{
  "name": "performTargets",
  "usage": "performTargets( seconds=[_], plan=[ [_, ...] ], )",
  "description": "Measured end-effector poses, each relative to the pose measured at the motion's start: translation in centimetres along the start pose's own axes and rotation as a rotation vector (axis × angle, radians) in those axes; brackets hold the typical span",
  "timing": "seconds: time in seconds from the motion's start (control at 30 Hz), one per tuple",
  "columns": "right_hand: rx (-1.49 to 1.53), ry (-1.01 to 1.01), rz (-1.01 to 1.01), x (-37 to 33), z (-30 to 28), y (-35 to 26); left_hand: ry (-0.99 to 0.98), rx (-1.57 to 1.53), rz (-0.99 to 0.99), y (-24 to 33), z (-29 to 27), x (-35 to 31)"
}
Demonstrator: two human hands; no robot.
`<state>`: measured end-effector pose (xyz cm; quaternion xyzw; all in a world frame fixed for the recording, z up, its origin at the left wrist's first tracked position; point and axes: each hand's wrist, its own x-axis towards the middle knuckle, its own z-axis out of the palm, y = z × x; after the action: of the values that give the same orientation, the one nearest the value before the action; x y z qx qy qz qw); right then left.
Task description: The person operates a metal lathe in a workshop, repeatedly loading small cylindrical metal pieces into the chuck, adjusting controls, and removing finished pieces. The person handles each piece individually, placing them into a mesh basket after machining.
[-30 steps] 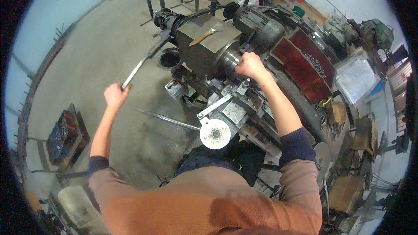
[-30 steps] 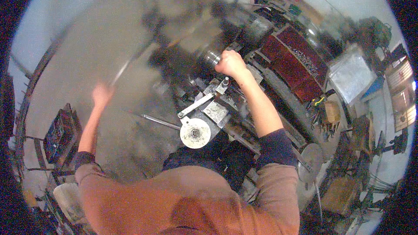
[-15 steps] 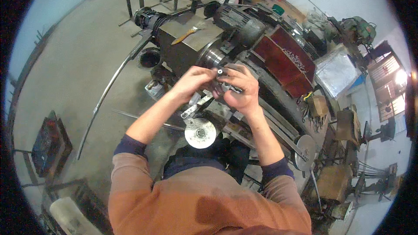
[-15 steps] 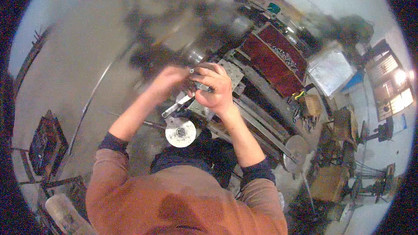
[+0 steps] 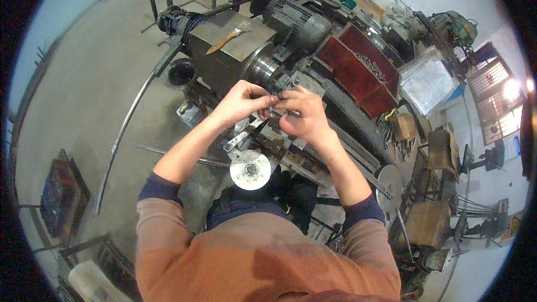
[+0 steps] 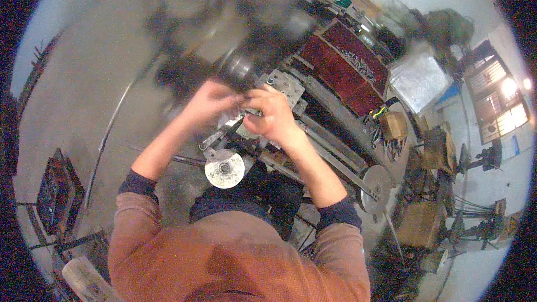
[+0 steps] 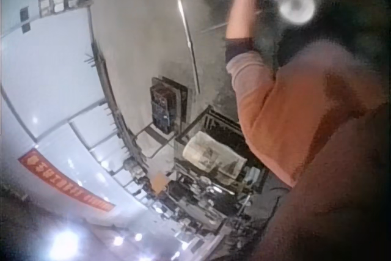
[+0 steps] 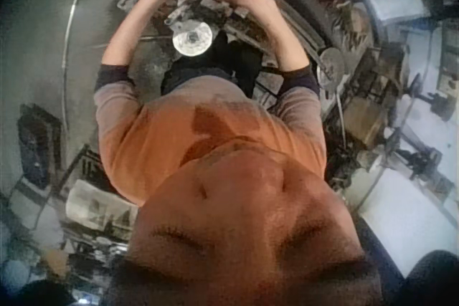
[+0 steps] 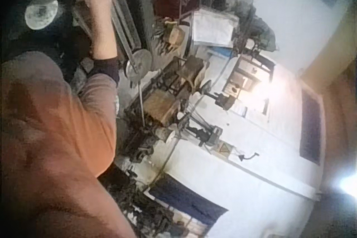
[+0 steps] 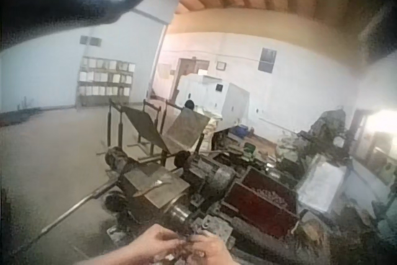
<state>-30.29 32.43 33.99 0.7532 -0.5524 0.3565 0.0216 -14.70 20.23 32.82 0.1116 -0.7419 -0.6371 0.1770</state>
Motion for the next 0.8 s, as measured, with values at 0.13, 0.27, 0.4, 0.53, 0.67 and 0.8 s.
performTargets(
  seconds=[0.13,0.27,0.4,0.53,0.67,0.8],
  plan=[
    [-0.185,-0.109,0.064,2.9,-0.5,3.4,0.076,0.288,0.028,1.0,-4.1,-1.7],
    [-0.224,-0.351,0.508,4.9,1.4,8.6,0.428,0.735,-0.021,0.7,-11.3,-6.7],
    [-0.125,-0.348,0.494,4.9,3.2,10.9,0.642,1.459,-0.27,-2.2,-17.8,-16.0],
    [-0.073,-0.28,0.323,4.3,4.0,12.7,0.603,1.281,-0.621,-3.3,-18.1,-21.5],
    [-0.027,-0.332,0.476,5.3,3.9,11.3,0.682,1.22,-0.588,-7.7,-19.1,-23.0],
    [-0.072,-0.395,0.53,6.1,3.2,10.0,0.593,1.429,-0.745,-9.9,-22.4,-21.9]
  ],
)
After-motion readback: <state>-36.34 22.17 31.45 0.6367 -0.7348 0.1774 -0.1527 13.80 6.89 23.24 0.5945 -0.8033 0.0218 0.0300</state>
